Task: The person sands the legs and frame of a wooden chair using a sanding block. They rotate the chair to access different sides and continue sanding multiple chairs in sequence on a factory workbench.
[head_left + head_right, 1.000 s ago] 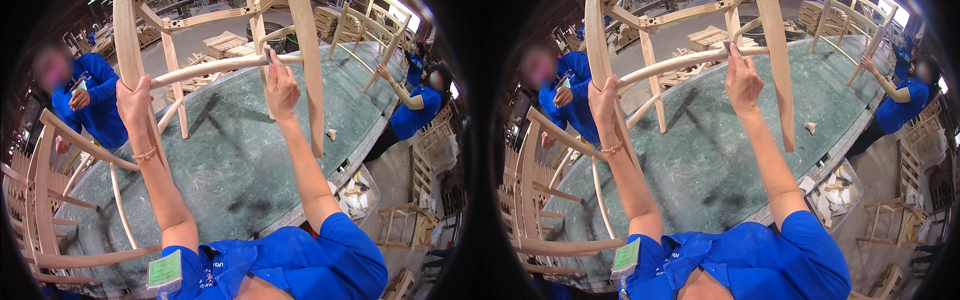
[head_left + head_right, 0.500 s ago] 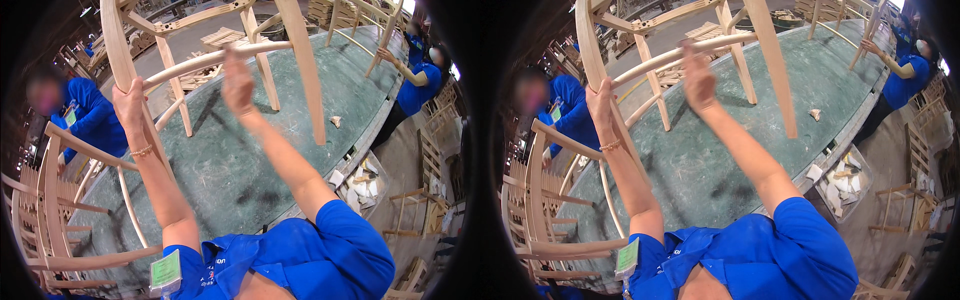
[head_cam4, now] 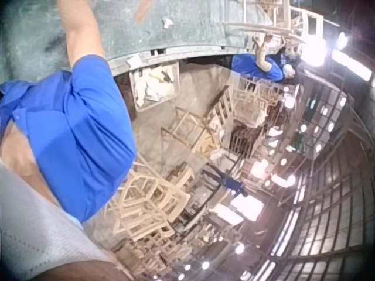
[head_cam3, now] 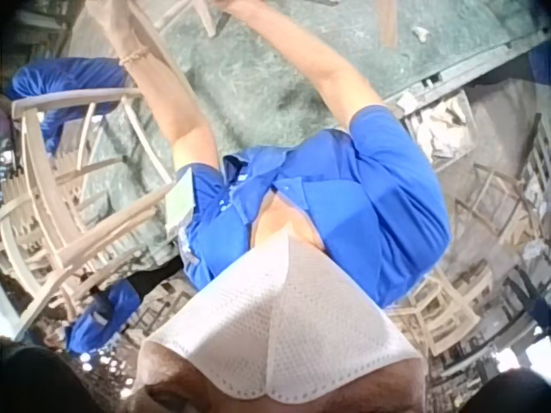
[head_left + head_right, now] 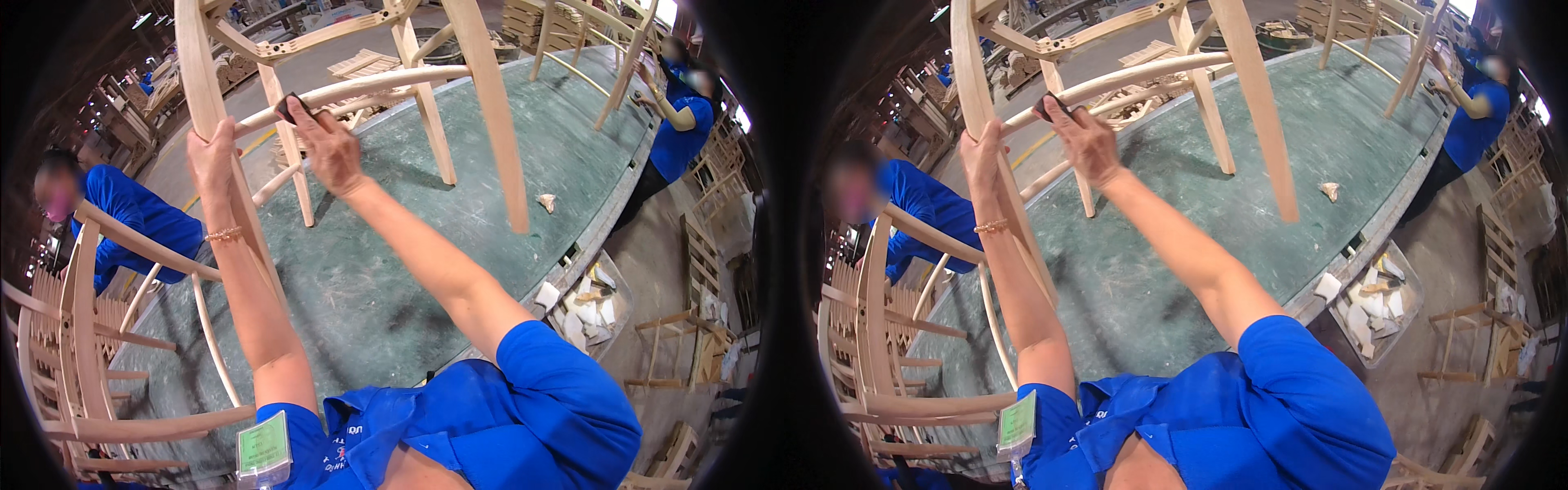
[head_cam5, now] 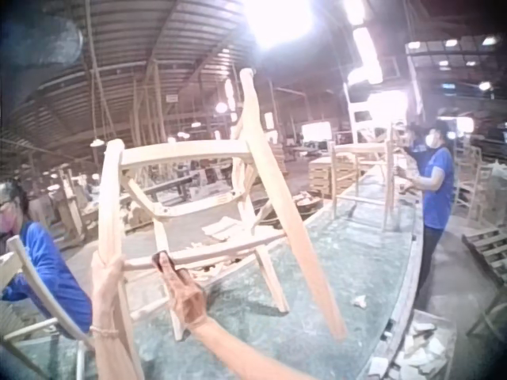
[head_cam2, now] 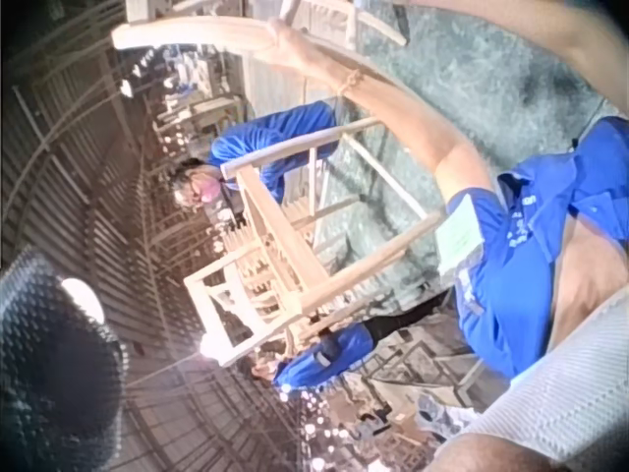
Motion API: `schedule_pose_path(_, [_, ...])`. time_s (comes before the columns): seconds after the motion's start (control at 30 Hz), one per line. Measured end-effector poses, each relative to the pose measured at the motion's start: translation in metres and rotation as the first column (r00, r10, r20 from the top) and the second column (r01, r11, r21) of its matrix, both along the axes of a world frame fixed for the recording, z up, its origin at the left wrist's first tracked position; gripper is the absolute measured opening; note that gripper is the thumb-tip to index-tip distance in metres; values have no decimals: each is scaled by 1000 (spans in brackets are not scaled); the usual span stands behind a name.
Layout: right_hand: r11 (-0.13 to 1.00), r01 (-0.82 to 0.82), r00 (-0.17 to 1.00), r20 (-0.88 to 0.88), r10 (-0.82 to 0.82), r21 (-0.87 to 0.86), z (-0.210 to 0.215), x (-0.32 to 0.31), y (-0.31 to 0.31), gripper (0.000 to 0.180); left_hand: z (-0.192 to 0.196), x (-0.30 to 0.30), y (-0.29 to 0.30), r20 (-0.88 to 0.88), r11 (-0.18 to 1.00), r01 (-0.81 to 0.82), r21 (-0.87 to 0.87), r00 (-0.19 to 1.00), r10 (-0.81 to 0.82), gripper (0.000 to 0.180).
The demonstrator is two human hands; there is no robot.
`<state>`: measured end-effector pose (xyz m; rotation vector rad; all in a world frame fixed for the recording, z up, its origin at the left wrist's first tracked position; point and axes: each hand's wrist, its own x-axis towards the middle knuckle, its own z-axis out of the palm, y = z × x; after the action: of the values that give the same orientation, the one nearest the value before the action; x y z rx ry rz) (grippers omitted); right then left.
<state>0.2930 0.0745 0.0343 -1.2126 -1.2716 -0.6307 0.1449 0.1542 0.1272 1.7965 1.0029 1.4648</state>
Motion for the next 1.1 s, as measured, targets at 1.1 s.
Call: schedule_pose_path(1.1, [979, 184, 982, -30, -187, -83, 32, 14, -54, 35, -2, -5, -22, -60, 991, -129, -20, 990, 127, 46])
